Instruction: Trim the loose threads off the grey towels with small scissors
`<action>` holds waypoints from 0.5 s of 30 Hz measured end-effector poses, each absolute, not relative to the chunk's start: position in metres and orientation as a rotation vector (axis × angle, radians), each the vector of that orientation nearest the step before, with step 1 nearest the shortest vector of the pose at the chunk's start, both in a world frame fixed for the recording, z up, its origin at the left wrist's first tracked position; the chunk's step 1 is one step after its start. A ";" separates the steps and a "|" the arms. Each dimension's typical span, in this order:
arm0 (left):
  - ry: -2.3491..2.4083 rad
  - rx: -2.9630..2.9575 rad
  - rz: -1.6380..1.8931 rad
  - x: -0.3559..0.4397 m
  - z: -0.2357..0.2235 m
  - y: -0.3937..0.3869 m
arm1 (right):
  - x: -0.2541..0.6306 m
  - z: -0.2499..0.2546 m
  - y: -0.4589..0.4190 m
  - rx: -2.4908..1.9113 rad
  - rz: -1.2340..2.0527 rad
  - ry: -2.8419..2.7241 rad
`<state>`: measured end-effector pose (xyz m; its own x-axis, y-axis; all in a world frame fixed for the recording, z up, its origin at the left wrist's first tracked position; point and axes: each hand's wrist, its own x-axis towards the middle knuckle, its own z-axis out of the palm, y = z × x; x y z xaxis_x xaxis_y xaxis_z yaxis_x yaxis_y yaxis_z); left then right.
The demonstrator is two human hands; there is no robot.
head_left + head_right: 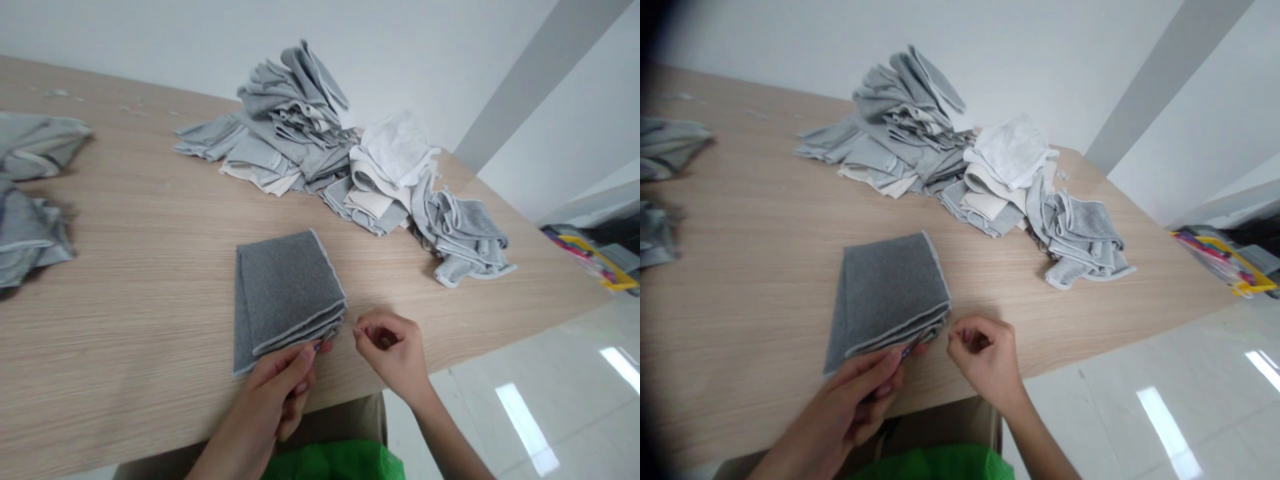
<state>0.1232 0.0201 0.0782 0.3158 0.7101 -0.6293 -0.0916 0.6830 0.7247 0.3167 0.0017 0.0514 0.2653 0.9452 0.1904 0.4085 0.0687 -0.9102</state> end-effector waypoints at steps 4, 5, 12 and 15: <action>1.182 0.634 0.603 0.090 0.076 0.009 | 0.320 0.049 0.001 -1.524 0.669 -1.178; 1.194 0.641 0.627 0.081 0.074 0.006 | 0.321 0.050 0.001 -1.523 0.663 -1.163; 1.229 0.767 0.761 0.026 0.043 0.005 | 0.323 0.076 0.007 -1.500 0.586 -1.232; 1.324 1.011 0.867 0.007 0.029 0.014 | 0.321 0.096 0.020 -1.473 0.540 -1.305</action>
<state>0.0072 0.0139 0.0294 0.0754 0.9344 -0.3482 0.0541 0.3448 0.9371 0.3206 0.0202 0.0957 0.3045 0.9064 0.2929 0.4346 0.1414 -0.8895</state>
